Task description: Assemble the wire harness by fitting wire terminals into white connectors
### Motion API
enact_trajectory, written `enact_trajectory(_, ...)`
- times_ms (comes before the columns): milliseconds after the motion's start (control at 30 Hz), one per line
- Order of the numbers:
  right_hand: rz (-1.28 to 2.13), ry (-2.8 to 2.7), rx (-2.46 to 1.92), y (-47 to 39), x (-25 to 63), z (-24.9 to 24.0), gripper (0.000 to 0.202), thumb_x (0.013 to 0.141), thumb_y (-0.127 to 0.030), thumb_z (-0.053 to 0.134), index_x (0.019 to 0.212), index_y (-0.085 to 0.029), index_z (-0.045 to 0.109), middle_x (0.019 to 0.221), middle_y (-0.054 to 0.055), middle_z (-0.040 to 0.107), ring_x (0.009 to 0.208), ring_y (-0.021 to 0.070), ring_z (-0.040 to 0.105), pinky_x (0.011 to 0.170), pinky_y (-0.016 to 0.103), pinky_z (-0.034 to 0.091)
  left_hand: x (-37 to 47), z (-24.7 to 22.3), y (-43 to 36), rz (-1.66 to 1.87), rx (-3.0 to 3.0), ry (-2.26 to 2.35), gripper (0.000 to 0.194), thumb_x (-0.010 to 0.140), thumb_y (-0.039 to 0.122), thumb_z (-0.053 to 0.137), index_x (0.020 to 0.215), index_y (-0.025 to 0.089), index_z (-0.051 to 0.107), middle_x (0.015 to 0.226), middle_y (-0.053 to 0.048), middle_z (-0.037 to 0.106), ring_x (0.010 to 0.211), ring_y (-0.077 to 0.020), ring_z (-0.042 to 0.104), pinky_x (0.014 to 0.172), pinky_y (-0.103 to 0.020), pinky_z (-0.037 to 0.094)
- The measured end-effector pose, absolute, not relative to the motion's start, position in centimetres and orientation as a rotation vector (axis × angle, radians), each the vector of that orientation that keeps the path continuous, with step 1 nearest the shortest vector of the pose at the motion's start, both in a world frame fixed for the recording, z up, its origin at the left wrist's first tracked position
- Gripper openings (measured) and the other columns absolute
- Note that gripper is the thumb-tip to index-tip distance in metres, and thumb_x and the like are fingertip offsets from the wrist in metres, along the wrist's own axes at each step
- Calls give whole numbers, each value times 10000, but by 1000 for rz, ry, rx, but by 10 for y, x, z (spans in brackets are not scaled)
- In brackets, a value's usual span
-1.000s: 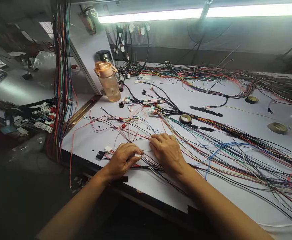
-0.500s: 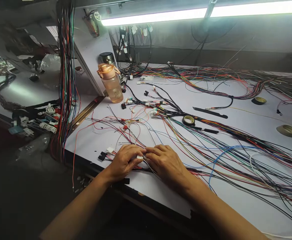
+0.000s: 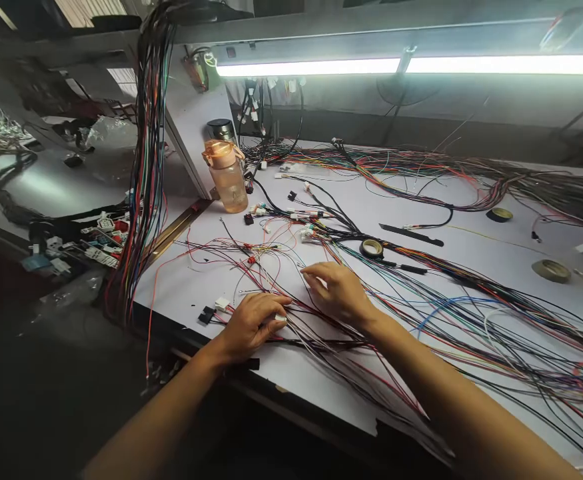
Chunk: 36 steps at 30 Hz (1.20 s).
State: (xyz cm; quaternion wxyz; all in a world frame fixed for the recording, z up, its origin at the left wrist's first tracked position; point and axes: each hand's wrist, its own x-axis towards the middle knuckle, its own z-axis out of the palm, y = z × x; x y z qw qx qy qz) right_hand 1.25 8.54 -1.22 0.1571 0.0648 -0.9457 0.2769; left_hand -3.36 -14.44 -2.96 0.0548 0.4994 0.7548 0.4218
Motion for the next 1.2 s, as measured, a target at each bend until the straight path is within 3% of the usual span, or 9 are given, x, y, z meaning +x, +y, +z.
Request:
enact_trajectory(333, 396, -2924, 24, 74, -72, -6, 268, 918, -231, 492, 1094, -216, 693, 1116, 54, 685, 1025, 222, 603, 858, 329, 450, -35, -32, -144, 1304, 1524, 2286, 149, 953, 349, 523, 950, 217, 594, 1154, -42, 664, 1066, -194, 596, 928, -379, 376)
enact_trajectory(467, 254, -2971, 138, 60, -89, -1, 293, 904, -317, 546, 1160, -227, 657, 1177, 61, 654, 1069, 246, 561, 886, 358, 421, -36, -35, -145, 1309, 1544, 2287, 97, 940, 300, 550, 984, 224, 592, 1158, -37, 663, 1073, -194, 596, 936, -382, 383)
enact_trajectory(633, 168, -3018, 161, 47, -101, -1, 383, 895, -368, 576, 1244, -211, 595, 1226, 101, 625, 1136, 271, 528, 904, 391, 381, -35, -38, -146, 1289, 1592, 2308, 135, 917, 253, 578, 1048, 223, 586, 1159, -46, 662, 1088, -206, 591, 949, -394, 386)
enact_trajectory(767, 171, -3048, 242, 47, -104, 0, 248, 933, -351, 522, 1094, -237, 672, 1115, 63, 680, 1056, 232, 582, 896, 376, 356, -28, -29, -147, 1359, 1667, 2315, 248, 908, 273, 596, 1147, 212, 565, 1180, -62, 648, 1110, -209, 575, 965, -386, 394)
enact_trajectory(867, 203, -3034, 262, 53, -98, 4, 312, 939, -404, 508, 1179, -249, 635, 1216, 64, 642, 1090, 229, 573, 879, 371, 358, -41, -12, -150, 1409, 1629, 2495, 241, 922, 250, 573, 1161, 213, 568, 1177, -63, 643, 1105, -204, 565, 960, -374, 394)
enact_trajectory(1033, 335, -2959, 229, 66, -73, 7, 292, 955, -376, 478, 1138, -236, 656, 1157, 71, 669, 1073, 219, 587, 868, 359, 359, -116, 7, -154, 986, 1332, 3007, 136, 867, 195, 615, 991, 233, 653, 1041, -47, 673, 1009, -257, 556, 877, -424, 375)
enact_trajectory(1133, 403, -2947, 209, 76, -52, 4, 254, 944, -337, 501, 1103, -228, 667, 1104, 63, 688, 1057, 215, 599, 864, 358, 367, -162, 1, -149, 657, 1176, 2996, 110, 790, 170, 661, 880, 232, 676, 1009, -57, 681, 1016, -299, 534, 870, -462, 346)
enact_trajectory(1200, 427, -2947, 191, 83, -39, 2, 239, 938, -329, 514, 1090, -230, 669, 1099, 59, 691, 1052, 214, 605, 862, 361, 373, -182, -6, -145, 615, 1187, 2909, 150, 768, 154, 650, 894, 229, 681, 1032, -70, 681, 1047, -312, 526, 901, -487, 322)
